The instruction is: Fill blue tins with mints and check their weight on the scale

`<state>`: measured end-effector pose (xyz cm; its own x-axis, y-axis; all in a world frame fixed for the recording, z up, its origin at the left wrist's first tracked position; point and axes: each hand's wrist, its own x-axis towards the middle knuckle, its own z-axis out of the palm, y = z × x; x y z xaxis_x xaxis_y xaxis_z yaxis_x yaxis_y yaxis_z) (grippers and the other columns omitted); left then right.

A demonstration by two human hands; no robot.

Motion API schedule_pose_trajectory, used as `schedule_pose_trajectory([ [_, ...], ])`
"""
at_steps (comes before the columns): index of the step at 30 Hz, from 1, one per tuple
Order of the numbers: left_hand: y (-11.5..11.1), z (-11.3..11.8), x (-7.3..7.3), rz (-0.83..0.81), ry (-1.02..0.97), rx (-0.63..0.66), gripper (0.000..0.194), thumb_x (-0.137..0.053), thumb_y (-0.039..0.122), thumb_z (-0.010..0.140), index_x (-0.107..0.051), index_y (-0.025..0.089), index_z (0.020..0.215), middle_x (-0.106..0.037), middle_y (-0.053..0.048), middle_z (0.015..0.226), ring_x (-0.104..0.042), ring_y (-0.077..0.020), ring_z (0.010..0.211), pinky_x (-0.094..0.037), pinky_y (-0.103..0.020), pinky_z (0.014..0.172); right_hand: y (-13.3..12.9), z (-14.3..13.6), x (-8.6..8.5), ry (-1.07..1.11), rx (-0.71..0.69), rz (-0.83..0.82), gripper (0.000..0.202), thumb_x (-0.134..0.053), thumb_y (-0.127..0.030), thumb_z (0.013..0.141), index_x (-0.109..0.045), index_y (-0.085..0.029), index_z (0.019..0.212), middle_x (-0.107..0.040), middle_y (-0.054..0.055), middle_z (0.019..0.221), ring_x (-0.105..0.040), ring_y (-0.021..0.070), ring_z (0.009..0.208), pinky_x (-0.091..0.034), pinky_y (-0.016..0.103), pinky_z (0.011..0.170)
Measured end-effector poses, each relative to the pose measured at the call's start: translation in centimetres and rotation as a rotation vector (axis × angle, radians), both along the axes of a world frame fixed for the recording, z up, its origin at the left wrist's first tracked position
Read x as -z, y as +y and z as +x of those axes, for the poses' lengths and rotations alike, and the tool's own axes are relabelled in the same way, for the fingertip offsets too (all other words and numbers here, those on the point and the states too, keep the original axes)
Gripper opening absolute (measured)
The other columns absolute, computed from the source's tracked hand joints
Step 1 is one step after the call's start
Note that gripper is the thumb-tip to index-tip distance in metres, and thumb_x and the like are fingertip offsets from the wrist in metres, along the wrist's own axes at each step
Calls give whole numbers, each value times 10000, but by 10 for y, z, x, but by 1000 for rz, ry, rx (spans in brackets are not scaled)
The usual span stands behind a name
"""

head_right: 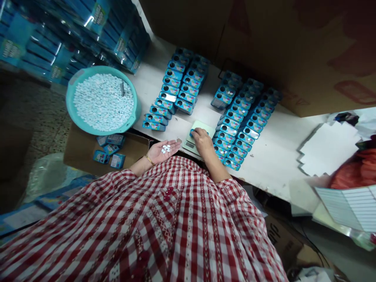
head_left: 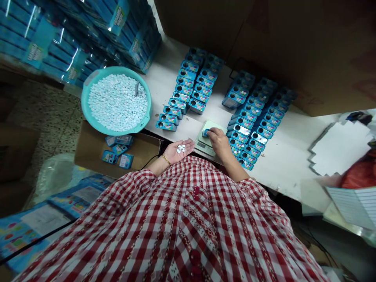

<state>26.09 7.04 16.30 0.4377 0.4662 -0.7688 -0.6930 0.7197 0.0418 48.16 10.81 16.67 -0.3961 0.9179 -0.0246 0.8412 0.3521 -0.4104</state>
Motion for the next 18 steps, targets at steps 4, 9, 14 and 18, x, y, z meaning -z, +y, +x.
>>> schedule_pose_trajectory([
  [4, 0, 0, -1, -10, -4, -12, 366, -366, 199, 883, -598, 51, 1125, -694, -167, 968, -657, -222, 963, -503, -341, 853, -9, -2, -2, 10, -10, -5, 347, -354, -140, 919, -622, -176, 1137, -610, 109, 1119, -530, 205, 1014, -449, 352, 891],
  [9, -1, -1, -1, -22, 15, -19, 388, -344, 209, 899, -571, 58, 1175, -690, -157, 995, -656, -208, 954, -498, -339, 861, -27, -44, -10, 76, -211, -70, 310, -403, -159, 911, -612, -163, 1140, -605, 133, 1135, -525, 210, 1037, -437, 370, 917],
  [14, -5, -4, -6, -53, 17, 1, 445, -303, 292, 932, -516, 79, 1259, -659, -150, 1089, -631, -202, 1014, -488, -326, 884, -37, -94, -5, 37, -502, -129, 281, -415, -108, 896, -592, -130, 1112, -598, 120, 1094, -536, 194, 996, -460, 337, 842],
  [18, -9, -8, -8, -62, 33, 16, 432, -317, 275, 927, -516, 84, 1260, -661, -144, 1065, -634, -208, 998, -491, -341, 886, -38, -100, 4, 54, -542, -124, 223, -439, -98, 887, -596, -126, 1043, -592, 94, 1053, -529, 179, 973, -454, 310, 816],
])
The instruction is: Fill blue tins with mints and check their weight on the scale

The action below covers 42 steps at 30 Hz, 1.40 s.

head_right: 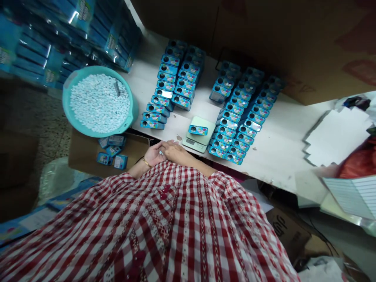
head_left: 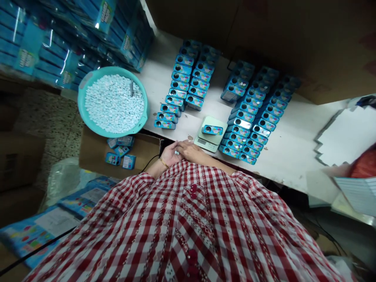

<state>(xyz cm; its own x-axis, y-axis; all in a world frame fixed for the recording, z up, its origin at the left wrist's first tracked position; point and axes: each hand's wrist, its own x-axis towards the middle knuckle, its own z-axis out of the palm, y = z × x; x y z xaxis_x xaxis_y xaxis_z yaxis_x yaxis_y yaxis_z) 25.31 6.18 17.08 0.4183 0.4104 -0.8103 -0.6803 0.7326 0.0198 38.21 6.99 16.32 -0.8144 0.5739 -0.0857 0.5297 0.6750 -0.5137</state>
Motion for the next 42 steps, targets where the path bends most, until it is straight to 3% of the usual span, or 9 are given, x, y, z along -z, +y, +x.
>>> schedule_pose_trajectory([
  [7, 2, 1, -2, -73, 58, -14, 323, -318, 184, 923, -607, 86, 1028, -635, -44, 674, -622, -123, 598, -533, -268, 728, 1, 11, -9, 66, 25, -82, 234, -500, -114, 868, -586, -144, 1083, -575, 100, 1052, -510, 177, 963, -456, 304, 780],
  [10, 5, 6, -5, -83, 66, -24, 297, -324, 165, 924, -613, 98, 912, -603, -22, 621, -582, -100, 535, -520, -229, 663, 1, 16, -12, 96, 55, -103, 236, -495, -126, 873, -591, -150, 1087, -585, 95, 1045, -512, 173, 947, -459, 299, 779],
  [16, 16, 20, -7, -64, 42, -18, 270, -345, 130, 911, -605, 104, 845, -579, -9, 600, -556, -83, 531, -492, -199, 625, 2, 30, -13, 202, 166, -72, 261, -422, -165, 913, -603, -169, 1102, -613, 96, 1049, -519, 179, 976, -452, 336, 855],
  [21, 27, 35, -10, -3, -32, -20, 301, -346, 119, 913, -581, 112, 724, -553, -3, 557, -525, -70, 488, -472, -182, 546, 8, 45, -19, 278, 354, -47, 258, -418, -232, 927, -652, -163, 1012, -654, 89, 988, -553, 176, 941, -457, 318, 855],
  [26, 36, 46, -15, 62, -6, 8, 321, -350, 107, 905, -610, 86, 719, -615, -51, 600, -597, -98, 568, -510, -206, 618, 17, 66, -23, 349, 529, 44, 213, -475, -269, 910, -675, -202, 944, -687, 61, 949, -585, 175, 923, -449, 335, 857],
  [30, 35, 43, -13, 79, 73, 31, 300, -370, 119, 893, -659, 56, 846, -687, -114, 761, -663, -149, 770, -525, -239, 740, 27, 88, -16, 337, 719, 145, 169, -525, -277, 884, -676, -202, 891, -701, 58, 888, -603, 189, 884, -453, 350, 833],
  [37, 28, 25, -6, 84, 94, 15, 292, -397, 122, 881, -678, 52, 918, -694, -115, 775, -663, -148, 784, -518, -231, 735, 37, 103, -14, 430, 847, 117, 165, -578, -321, 849, -680, -192, 845, -705, 50, 849, -623, 177, 811, -483, 332, 785],
  [39, 27, 23, -5, 79, 89, 24, 298, -393, 136, 888, -681, 59, 892, -691, -115, 774, -660, -150, 771, -519, -228, 698, 37, 95, -19, 455, 793, 34, 185, -575, -352, 848, -683, -202, 860, -696, 41, 835, -620, 169, 800, -493, 323, 770],
  [42, 29, 23, -3, 73, 60, 42, 337, -374, 187, 912, -675, 60, 832, -682, -125, 777, -653, -156, 747, -505, -216, 611, 40, 85, -26, 453, 607, -64, 240, -566, -389, 849, -672, -220, 981, -688, 46, 950, -611, 174, 919, -483, 333, 843],
])
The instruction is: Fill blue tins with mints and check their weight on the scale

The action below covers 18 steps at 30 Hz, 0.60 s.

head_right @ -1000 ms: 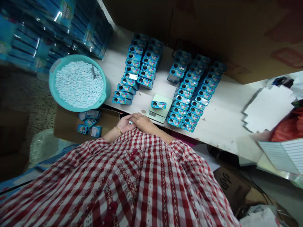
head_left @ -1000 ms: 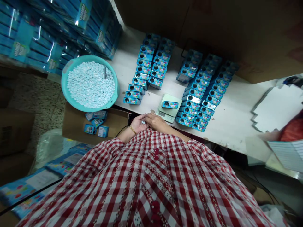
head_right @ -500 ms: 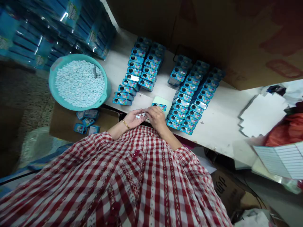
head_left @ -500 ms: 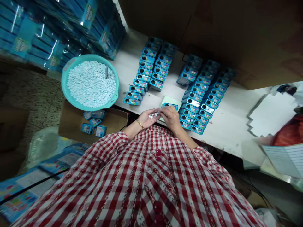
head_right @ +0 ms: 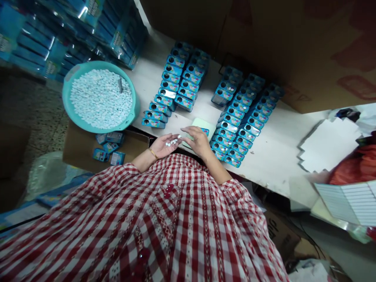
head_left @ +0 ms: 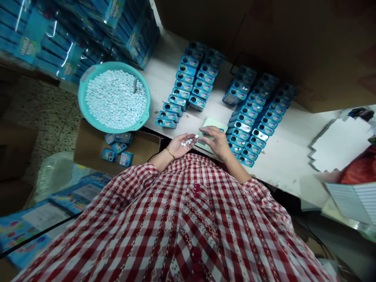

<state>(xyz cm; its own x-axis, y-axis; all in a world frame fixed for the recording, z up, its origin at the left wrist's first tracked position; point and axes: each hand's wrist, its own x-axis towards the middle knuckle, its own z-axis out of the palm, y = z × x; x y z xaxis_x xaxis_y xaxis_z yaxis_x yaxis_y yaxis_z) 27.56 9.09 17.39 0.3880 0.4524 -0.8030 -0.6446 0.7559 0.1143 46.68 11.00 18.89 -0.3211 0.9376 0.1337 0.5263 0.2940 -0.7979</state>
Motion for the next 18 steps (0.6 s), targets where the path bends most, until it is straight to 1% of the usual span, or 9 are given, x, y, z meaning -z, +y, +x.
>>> schedule_pose_trajectory([
  [2, 3, -1, 0, 6, -5, -3, 324, -388, 184, 908, -668, 57, 806, -669, -127, 763, -642, -148, 718, -476, -197, 553, 5, 4, -1, -56, 18, 32, 296, -555, -409, 852, -648, -216, 1057, -670, 66, 1031, -583, 195, 1002, -453, 362, 905],
  [4, 5, -4, 1, 19, 23, -14, 268, -417, 130, 881, -663, 55, 806, -657, -120, 743, -627, -133, 686, -441, -179, 513, 9, 18, 2, -175, 86, 57, 351, -546, -425, 851, -618, -206, 1116, -640, 91, 1097, -550, 223, 1053, -420, 397, 941],
  [5, 6, -7, 1, 27, 45, -21, 244, -425, 93, 863, -661, 55, 811, -654, -116, 736, -623, -127, 675, -430, -174, 503, 10, 26, 4, -250, 95, 55, 387, -551, -433, 844, -598, -200, 1148, -618, 103, 1134, -530, 240, 1076, -407, 414, 949],
  [8, 4, -20, 2, 27, 117, -48, 244, -418, 2, 812, -654, 61, 827, -652, -102, 729, -617, -114, 661, -419, -163, 493, 7, 48, 13, -478, 18, 10, 511, -587, -428, 807, -522, -173, 1244, -539, 134, 1233, -475, 286, 1116, -395, 445, 937],
  [10, 0, -30, 4, 7, 150, -76, 260, -417, -28, 785, -652, 63, 848, -650, -93, 721, -609, -103, 640, -413, -155, 485, 3, 54, 20, -571, -28, -21, 499, -584, -370, 805, -511, -147, 1246, -529, 144, 1216, -472, 288, 1081, -406, 432, 912],
  [12, -5, -40, 6, -16, 165, -108, 278, -424, -38, 766, -653, 66, 884, -648, -88, 716, -601, -96, 627, -409, -150, 477, 1, 51, 25, -596, -51, -36, 417, -552, -306, 818, -536, -133, 1197, -549, 139, 1142, -480, 271, 1016, -418, 404, 888],
  [14, -9, -48, 8, -33, 171, -140, 281, -429, -36, 760, -654, 71, 890, -647, -90, 717, -601, -96, 623, -408, -147, 468, 7, 42, 29, -574, -53, -29, 358, -525, -287, 829, -554, -131, 1150, -562, 130, 1073, -480, 260, 972, -422, 392, 881],
  [16, -12, -54, 9, -39, 177, -166, 260, -424, -30, 768, -650, 73, 847, -647, -96, 718, -601, -95, 615, -409, -144, 461, 19, 25, 31, -540, -38, -8, 353, -514, -307, 836, -549, -138, 1144, -560, 127, 1053, -477, 260, 964, -421, 398, 883],
  [18, -13, -56, 9, -40, 186, -184, 251, -413, -27, 779, -642, 72, 798, -645, -100, 713, -600, -94, 602, -412, -141, 455, 37, 0, 34, -524, -11, 1, 359, -504, -312, 845, -540, -143, 1159, -553, 131, 1066, -474, 262, 976, -421, 402, 885],
])
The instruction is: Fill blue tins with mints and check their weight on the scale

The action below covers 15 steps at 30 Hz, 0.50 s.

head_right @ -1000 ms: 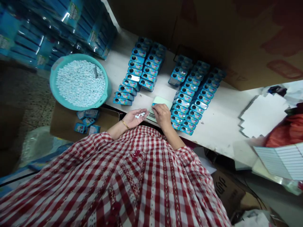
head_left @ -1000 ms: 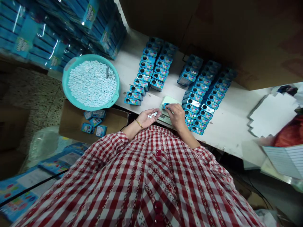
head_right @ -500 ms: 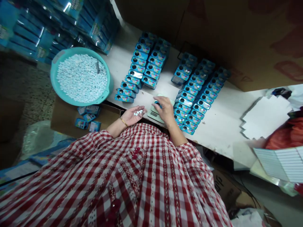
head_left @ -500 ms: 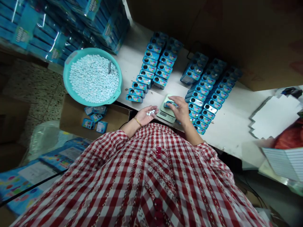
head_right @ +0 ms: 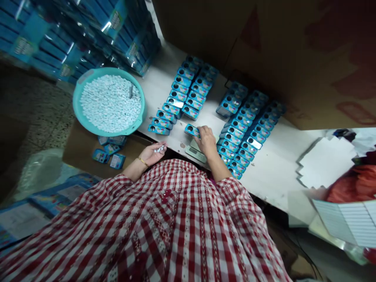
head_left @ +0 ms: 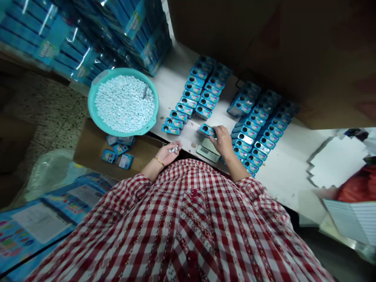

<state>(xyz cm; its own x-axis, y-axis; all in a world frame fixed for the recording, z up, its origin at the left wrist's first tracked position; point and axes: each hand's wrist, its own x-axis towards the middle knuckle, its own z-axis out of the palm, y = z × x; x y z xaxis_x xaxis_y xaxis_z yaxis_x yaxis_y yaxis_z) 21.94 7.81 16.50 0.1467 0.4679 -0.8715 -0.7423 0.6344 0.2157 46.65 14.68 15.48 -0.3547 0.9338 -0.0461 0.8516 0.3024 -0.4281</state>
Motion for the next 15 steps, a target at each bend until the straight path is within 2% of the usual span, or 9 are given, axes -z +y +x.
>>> schedule_pose_trajectory([
  [4, 3, 0, -4, 18, 6, -7, 257, -403, -23, 789, -642, 71, 794, -646, -104, 716, -603, -98, 603, -425, -141, 454, 31, -49, 9, -49, 32, -44, 372, -503, -261, 851, -532, -137, 1200, -532, 150, 1153, -462, 266, 1044, -432, 382, 880],
  [6, 4, -1, -6, 33, 5, -9, 257, -404, -21, 792, -646, 65, 803, -646, -108, 720, -606, -101, 608, -433, -142, 460, 39, -54, 14, -66, 33, -52, 371, -491, -250, 861, -533, -145, 1214, -521, 147, 1191, -463, 255, 1056, -443, 361, 860],
  [9, 4, -4, -6, 29, 14, -21, 259, -401, -22, 794, -648, 55, 811, -646, -117, 724, -607, -104, 605, -436, -144, 459, 48, -24, 17, -57, 70, 46, 327, -456, -273, 883, -580, -158, 1163, -541, 133, 1161, -473, 236, 1023, -437, 346, 854],
  [13, 3, -5, -3, -8, 33, -32, 251, -410, -30, 780, -644, 60, 790, -648, -124, 726, -609, -107, 599, -433, -145, 449, 79, 49, 16, -133, 328, 267, 301, -428, -291, 886, -628, -190, 1088, -549, 121, 1125, -447, 249, 1016, -398, 405, 867],
  [15, 5, 0, -4, -14, 29, -29, 249, -415, -32, 775, -644, 68, 788, -650, -121, 725, -610, -108, 600, -435, -146, 451, 98, 75, 17, -224, 351, 278, 291, -435, -269, 871, -634, -203, 1073, -530, 133, 1171, -425, 270, 1041, -385, 427, 837],
])
